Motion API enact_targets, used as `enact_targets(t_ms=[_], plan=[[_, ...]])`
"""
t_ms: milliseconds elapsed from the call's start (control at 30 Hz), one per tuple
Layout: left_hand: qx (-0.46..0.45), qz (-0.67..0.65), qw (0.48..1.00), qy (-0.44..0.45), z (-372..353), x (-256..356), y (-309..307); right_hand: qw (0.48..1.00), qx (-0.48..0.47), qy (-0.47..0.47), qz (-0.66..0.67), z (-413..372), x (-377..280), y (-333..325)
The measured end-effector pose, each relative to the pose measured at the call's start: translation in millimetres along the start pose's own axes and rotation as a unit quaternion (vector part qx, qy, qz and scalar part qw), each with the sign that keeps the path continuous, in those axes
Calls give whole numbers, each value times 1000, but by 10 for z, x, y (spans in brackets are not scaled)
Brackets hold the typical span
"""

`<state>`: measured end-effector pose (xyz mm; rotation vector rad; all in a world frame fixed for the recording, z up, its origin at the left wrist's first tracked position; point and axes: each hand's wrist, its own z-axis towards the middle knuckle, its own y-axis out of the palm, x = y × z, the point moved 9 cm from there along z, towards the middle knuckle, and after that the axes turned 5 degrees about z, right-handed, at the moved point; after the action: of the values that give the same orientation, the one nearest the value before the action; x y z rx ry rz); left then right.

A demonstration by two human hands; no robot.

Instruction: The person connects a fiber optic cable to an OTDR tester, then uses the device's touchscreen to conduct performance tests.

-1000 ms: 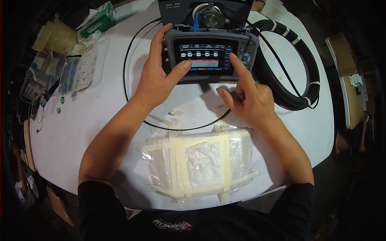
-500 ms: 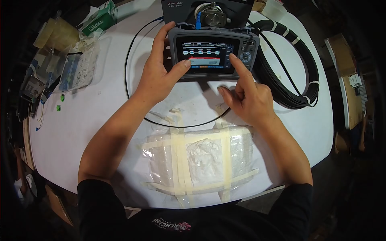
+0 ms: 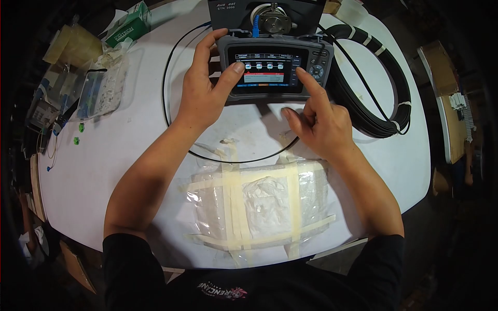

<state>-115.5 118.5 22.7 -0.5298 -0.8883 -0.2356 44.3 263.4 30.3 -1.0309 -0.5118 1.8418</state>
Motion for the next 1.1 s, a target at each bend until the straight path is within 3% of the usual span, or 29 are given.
enact_targets(t_ms=[267, 700, 900, 967, 1100], plan=[[-2, 37, 999, -27, -20, 19, 4, 1000, 11, 6, 0, -2, 51, -2], [-33, -10, 999, -35, -56, -25, 18, 999, 26, -15, -10, 2, 26, -47], [-33, -8, 999, -29, -55, -35, 15, 999, -15, -7, -36, 2, 18, 12], [-31, -16, 999, -27, -57, -34, 27, 999, 31, -29, 10, 2, -8, -76], [-35, -14, 999, -23, -61, -33, 18, 999, 33, -23, 7, -2, 10, -78]])
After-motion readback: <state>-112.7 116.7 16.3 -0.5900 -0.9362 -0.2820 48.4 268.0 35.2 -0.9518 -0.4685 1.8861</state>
